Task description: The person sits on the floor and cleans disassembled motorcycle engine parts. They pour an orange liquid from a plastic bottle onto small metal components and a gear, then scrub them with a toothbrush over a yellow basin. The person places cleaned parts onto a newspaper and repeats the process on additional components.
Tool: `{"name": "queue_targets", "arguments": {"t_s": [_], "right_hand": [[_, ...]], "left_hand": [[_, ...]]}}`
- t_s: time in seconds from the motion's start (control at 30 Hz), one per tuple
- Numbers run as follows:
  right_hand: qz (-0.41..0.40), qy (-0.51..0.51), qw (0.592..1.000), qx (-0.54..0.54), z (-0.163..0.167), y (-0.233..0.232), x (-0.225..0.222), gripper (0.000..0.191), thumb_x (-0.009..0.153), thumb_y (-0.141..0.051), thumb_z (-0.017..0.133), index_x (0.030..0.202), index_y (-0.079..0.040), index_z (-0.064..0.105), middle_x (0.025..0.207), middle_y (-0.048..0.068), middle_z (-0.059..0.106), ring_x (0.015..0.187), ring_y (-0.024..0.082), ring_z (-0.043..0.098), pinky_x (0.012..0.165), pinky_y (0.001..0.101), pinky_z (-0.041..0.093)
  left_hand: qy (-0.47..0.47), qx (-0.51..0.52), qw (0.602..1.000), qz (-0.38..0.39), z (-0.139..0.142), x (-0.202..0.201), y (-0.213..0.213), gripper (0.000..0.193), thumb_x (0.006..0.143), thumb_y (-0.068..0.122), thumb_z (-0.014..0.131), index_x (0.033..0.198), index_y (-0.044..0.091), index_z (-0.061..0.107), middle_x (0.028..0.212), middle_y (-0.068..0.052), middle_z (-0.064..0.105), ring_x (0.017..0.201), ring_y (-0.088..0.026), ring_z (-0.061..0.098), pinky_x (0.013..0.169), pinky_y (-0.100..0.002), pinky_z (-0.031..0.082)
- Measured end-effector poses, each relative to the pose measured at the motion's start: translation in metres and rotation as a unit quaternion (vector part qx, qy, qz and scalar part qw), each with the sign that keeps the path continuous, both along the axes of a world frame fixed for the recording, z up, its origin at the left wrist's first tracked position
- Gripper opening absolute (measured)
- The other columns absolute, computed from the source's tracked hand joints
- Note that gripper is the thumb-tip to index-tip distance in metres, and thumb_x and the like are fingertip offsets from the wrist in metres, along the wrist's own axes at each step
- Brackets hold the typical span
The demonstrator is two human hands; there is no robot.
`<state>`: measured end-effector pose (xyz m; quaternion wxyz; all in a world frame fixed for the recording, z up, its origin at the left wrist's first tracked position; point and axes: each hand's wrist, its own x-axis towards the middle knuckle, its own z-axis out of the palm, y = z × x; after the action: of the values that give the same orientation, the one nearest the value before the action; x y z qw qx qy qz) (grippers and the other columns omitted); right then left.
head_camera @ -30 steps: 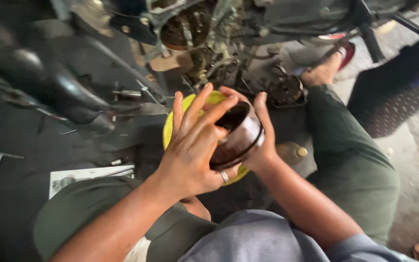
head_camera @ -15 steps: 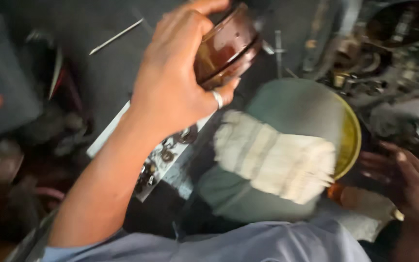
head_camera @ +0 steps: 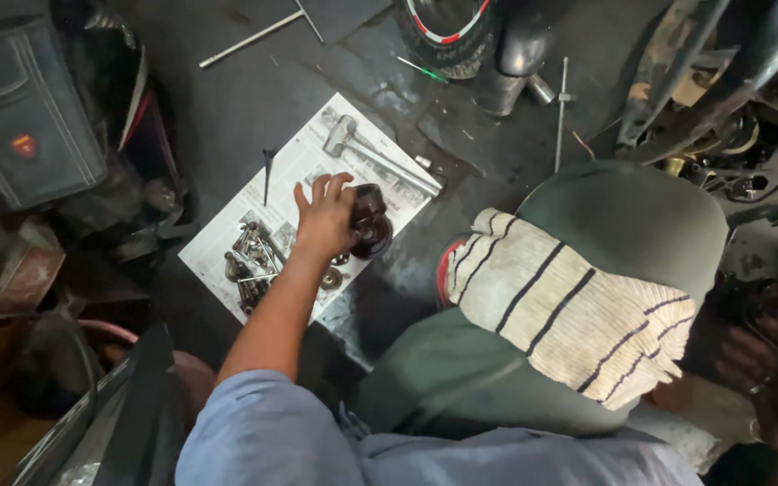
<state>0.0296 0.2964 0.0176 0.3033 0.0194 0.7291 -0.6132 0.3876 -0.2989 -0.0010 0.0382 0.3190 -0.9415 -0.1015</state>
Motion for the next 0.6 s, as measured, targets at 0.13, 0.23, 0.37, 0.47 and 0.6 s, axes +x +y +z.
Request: {"name": "queue_targets", "arguments": {"t_s": [0.13,0.23,0.37,0.47,0.6], "right_hand": [[0.011,-0.003,0.999,0.031,-0.002,-0.003,0.002,0.065,0.109,-0.058,0.046,0.157,-0.014,0.043,0.143,0.019,0.056,0.123,0.032,0.059,0.105,0.0549,0.046],[0.023,-0.008,0.999,0.048,-0.01,-0.002,0.0,0.065,0.11,-0.057,0.045,0.157,-0.013,0.042,0.143,0.019,0.055,0.123,0.031,0.059,0.105,0.0536,0.046],[0.049,0.002,0.997,0.055,-0.034,0.003,-0.009,0.064,0.111,-0.056,0.043,0.158,-0.013,0.041,0.144,0.018,0.055,0.123,0.031,0.059,0.105,0.052,0.046],[0.068,0.011,0.996,0.054,-0.044,0.005,-0.013,0.063,0.112,-0.055,0.042,0.159,-0.013,0.04,0.145,0.018,0.055,0.124,0.03,0.058,0.104,0.0508,0.046],[0.072,0.021,0.996,0.051,-0.045,0.009,-0.011,0.062,0.113,-0.053,0.04,0.16,-0.012,0.038,0.145,0.018,0.054,0.124,0.03,0.058,0.104,0.0491,0.046]], "left_hand": [[-0.05,-0.009,0.999,0.013,-0.011,0.019,-0.006,0.068,0.057,0.03,0.092,0.115,0.006,0.067,0.141,-0.003,0.05,0.139,-0.034,0.037,0.111,-0.075,0.02],[-0.098,-0.007,0.995,-0.003,-0.012,0.034,-0.011,0.07,0.058,0.033,0.091,0.118,0.006,0.068,0.138,-0.002,0.052,0.139,-0.032,0.038,0.112,-0.073,0.02],[-0.225,0.074,0.97,-0.057,-0.012,0.044,-0.004,0.062,0.064,0.033,0.089,0.118,0.007,0.07,0.139,-0.007,0.051,0.14,-0.032,0.038,0.116,-0.065,0.024],[-0.305,0.079,0.93,-0.188,-0.012,0.055,0.009,0.06,0.064,0.039,0.09,0.113,0.009,0.073,0.142,-0.009,0.047,0.142,-0.032,0.034,0.116,-0.06,0.024],[-0.25,0.084,0.914,-0.307,-0.018,0.081,0.029,0.062,0.061,0.032,0.087,0.115,0.007,0.072,0.139,-0.013,0.048,0.14,-0.037,0.033,0.112,-0.064,0.02]]}}
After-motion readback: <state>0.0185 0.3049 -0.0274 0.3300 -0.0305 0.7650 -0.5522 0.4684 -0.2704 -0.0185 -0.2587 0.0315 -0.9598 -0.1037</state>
